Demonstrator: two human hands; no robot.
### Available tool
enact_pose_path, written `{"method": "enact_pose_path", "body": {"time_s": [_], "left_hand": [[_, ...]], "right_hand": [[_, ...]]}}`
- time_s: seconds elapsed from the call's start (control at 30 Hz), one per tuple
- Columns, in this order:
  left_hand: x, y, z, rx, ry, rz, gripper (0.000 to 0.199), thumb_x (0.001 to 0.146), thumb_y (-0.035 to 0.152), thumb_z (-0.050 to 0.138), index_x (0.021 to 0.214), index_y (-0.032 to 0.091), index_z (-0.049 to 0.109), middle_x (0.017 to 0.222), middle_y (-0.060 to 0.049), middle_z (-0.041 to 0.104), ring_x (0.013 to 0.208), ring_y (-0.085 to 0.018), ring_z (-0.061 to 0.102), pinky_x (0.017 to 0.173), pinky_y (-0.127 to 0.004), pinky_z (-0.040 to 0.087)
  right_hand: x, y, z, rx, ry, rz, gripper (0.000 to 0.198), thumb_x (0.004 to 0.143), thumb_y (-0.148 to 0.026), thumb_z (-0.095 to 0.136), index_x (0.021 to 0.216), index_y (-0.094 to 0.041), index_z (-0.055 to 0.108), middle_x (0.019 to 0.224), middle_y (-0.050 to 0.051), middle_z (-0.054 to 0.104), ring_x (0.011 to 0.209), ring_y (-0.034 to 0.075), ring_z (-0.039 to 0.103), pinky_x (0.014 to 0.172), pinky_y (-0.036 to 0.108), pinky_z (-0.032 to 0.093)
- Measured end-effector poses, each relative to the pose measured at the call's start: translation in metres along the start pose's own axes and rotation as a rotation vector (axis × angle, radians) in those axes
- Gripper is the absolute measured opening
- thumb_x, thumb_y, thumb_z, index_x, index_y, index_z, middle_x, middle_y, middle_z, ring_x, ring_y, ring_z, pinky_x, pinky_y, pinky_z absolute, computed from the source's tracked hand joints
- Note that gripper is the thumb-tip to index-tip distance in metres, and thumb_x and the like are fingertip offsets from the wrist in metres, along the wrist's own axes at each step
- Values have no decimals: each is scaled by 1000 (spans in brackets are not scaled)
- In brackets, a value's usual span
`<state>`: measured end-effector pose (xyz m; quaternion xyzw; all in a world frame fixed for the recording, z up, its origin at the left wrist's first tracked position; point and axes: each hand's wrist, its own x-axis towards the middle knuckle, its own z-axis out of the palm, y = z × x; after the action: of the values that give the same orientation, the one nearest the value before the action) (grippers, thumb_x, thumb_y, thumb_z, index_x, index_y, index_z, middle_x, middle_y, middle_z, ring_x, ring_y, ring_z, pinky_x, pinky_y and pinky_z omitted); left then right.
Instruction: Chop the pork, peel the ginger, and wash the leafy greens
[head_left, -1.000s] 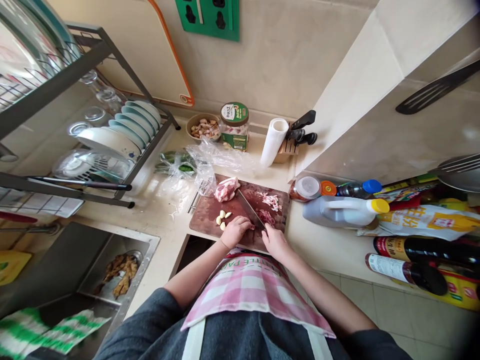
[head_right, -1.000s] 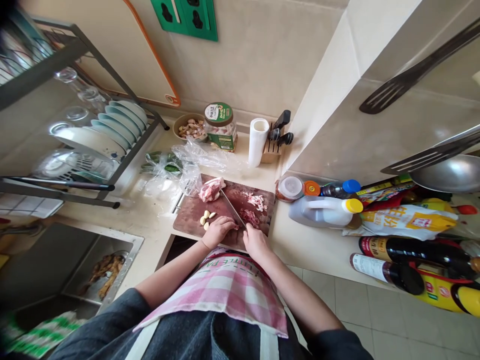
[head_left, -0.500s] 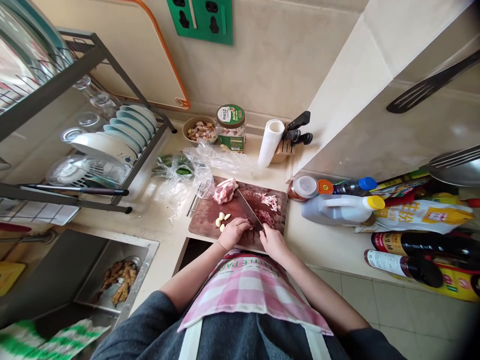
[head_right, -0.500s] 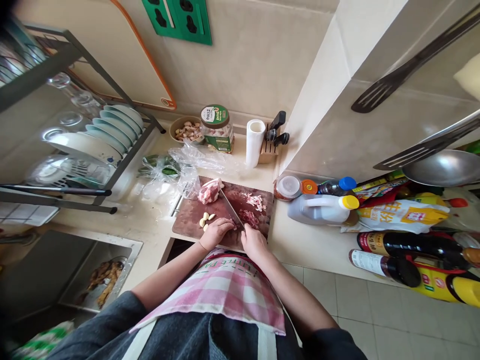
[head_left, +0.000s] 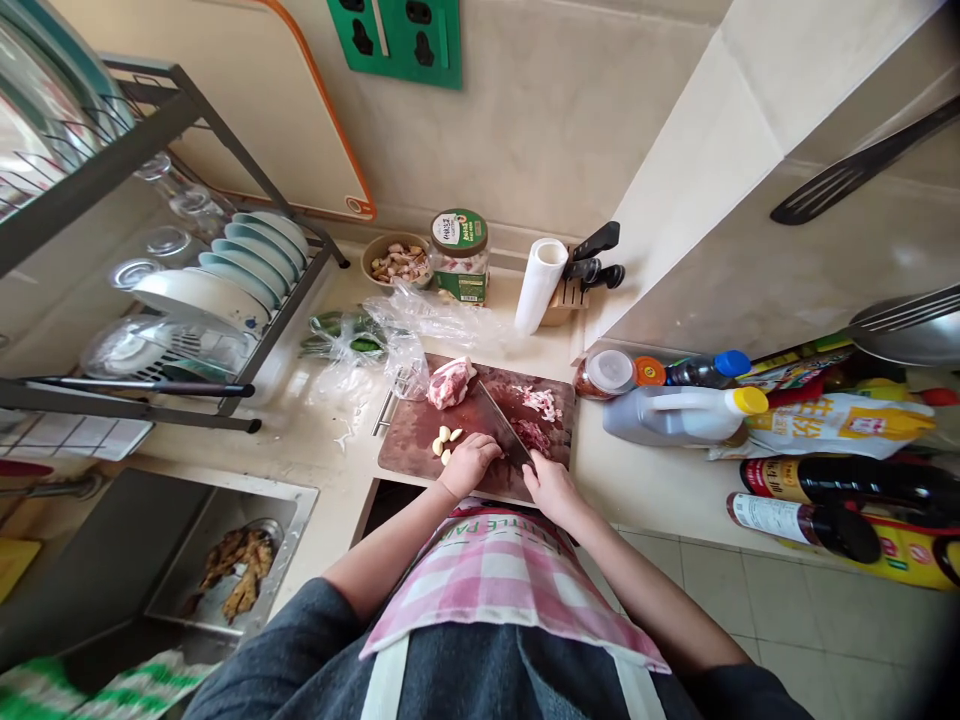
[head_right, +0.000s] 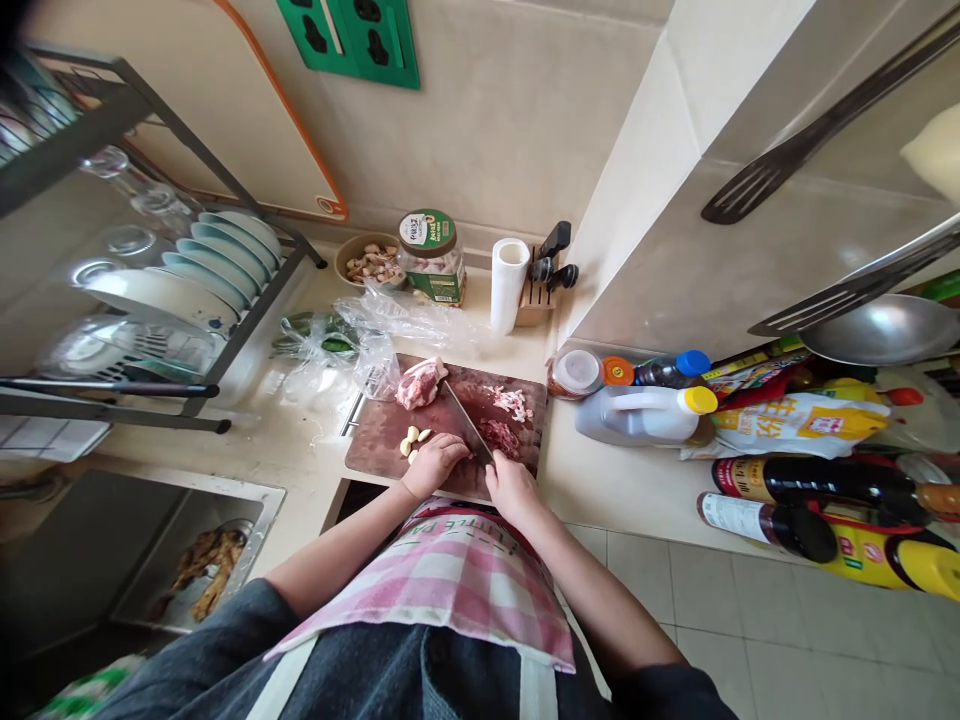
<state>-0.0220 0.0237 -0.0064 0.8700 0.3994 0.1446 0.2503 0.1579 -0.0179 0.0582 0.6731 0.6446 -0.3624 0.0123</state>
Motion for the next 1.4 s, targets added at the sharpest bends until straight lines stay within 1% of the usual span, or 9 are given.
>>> {"method": "enact_pose_path", "body": {"time_s": [0.17, 0.33, 0.5, 0.67, 0.77, 0.93, 1.1, 1.23, 1.4], "left_hand": [[-3, 3, 1, 2, 10, -39, 21, 90, 19, 42, 87, 19, 62, 88, -4, 61, 83, -16, 52, 77, -27, 44], [17, 11, 1, -80, 23, -129, 19, 88, 18, 43, 80, 19, 61, 80, -3, 59, 78, -14, 53, 74, -26, 44], [34, -3, -8, -516, 53, -334, 10, 82, 24, 54, 78, 16, 58, 75, -1, 62, 68, -12, 57, 69, -25, 47], [42, -26, -14, -901, -124, -444, 15, 76, 28, 57, 79, 14, 57, 73, -2, 64, 67, -12, 60, 68, -27, 51], [51, -22, -18, -842, -227, -376, 15, 74, 26, 59, 83, 14, 60, 75, -2, 66, 70, -13, 61, 69, -26, 49], [64, 6, -28, -608, -377, -112, 17, 72, 20, 63, 88, 14, 64, 83, -3, 67, 76, -14, 61, 73, -24, 46], [71, 30, -29, -380, -373, 87, 20, 70, 10, 64, 88, 18, 67, 89, -3, 64, 83, -15, 58, 79, -25, 45], [79, 39, -19, -336, -332, 101, 18, 76, 7, 53, 76, 18, 68, 89, -3, 65, 87, -14, 58, 84, -24, 44], [82, 45, -20, -253, -336, 38, 23, 75, 4, 49, 66, 18, 66, 76, -2, 64, 78, -14, 58, 73, -22, 45]], "right_hand": [[-32, 27, -10, 70, 68, 1, 26, 89, -31, 32, 92, -18, 55, 69, 5, 64, 60, 15, 58, 54, 23, 31], [-50, 47, -25, 142, 136, 13, 32, 90, -40, 30, 83, -19, 54, 59, 1, 58, 48, 13, 50, 49, 22, 30], [-62, 75, -34, 23, 129, -66, 31, 91, -36, 31, 80, -20, 56, 60, 0, 59, 52, 13, 52, 51, 23, 33], [-65, 99, -33, -103, 72, -226, 23, 86, -24, 42, 98, -24, 61, 92, 3, 68, 79, 15, 62, 69, 23, 42], [-56, 103, -35, -214, -1, -292, 28, 80, -19, 50, 105, -26, 61, 97, 2, 67, 83, 15, 62, 73, 24, 43], [-32, 97, -43, -308, -33, -335, 28, 79, -18, 53, 105, -28, 61, 95, 1, 67, 83, 14, 61, 74, 24, 41], [-18, 89, -51, -355, 29, -388, 21, 81, -21, 56, 101, -25, 61, 90, 2, 65, 80, 15, 60, 71, 24, 39], [-20, 81, -54, -438, 68, -470, 18, 80, -20, 57, 98, -23, 60, 85, 3, 63, 76, 16, 59, 67, 25, 37], [-28, 75, -57, -520, 73, -554, 18, 78, -17, 60, 96, -21, 60, 82, 4, 61, 74, 17, 57, 63, 26, 35]]}}
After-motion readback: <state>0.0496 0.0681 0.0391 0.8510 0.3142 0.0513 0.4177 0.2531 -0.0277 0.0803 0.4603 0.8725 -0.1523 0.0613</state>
